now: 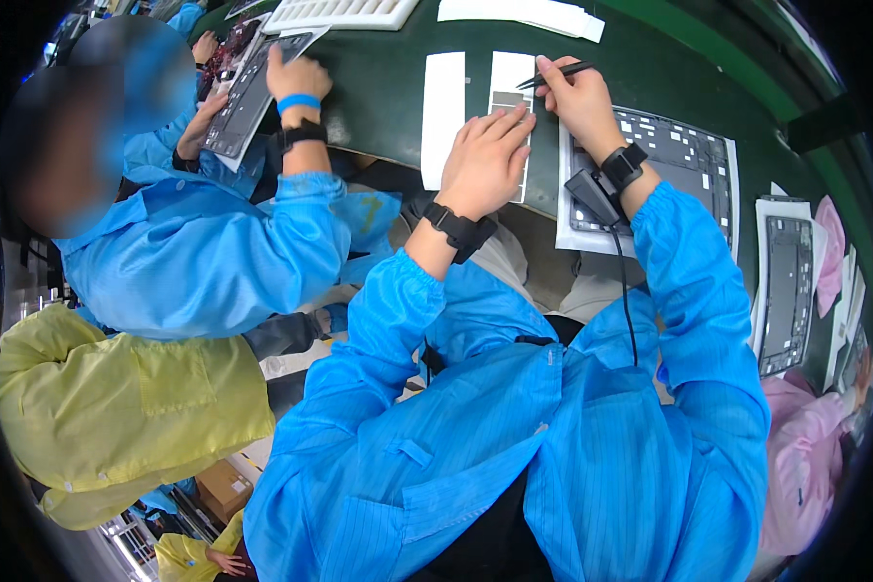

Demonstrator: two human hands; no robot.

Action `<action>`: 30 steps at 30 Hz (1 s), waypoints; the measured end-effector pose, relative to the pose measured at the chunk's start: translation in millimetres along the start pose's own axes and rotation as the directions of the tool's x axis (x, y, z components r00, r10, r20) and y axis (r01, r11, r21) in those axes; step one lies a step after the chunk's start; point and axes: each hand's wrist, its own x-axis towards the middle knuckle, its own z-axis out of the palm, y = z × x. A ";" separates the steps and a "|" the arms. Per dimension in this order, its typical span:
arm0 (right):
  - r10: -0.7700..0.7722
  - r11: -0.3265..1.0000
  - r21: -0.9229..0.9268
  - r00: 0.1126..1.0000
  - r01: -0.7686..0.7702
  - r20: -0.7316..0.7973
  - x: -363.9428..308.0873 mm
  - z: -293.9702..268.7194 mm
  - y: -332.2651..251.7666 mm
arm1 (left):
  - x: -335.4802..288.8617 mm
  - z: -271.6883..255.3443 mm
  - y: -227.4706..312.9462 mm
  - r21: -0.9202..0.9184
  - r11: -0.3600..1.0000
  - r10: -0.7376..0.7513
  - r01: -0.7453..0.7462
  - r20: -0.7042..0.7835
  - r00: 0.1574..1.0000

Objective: Assembling a flat electronic component by applying stickers or labels and checking the surface with a tool.

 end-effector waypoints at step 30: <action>-0.110 0.954 -0.277 0.993 0.117 0.038 -7.9 -3.1 -12.0 | -0.6 -1.6 6.2 0.000 1.000 -0.006 0.006 0.007 1.000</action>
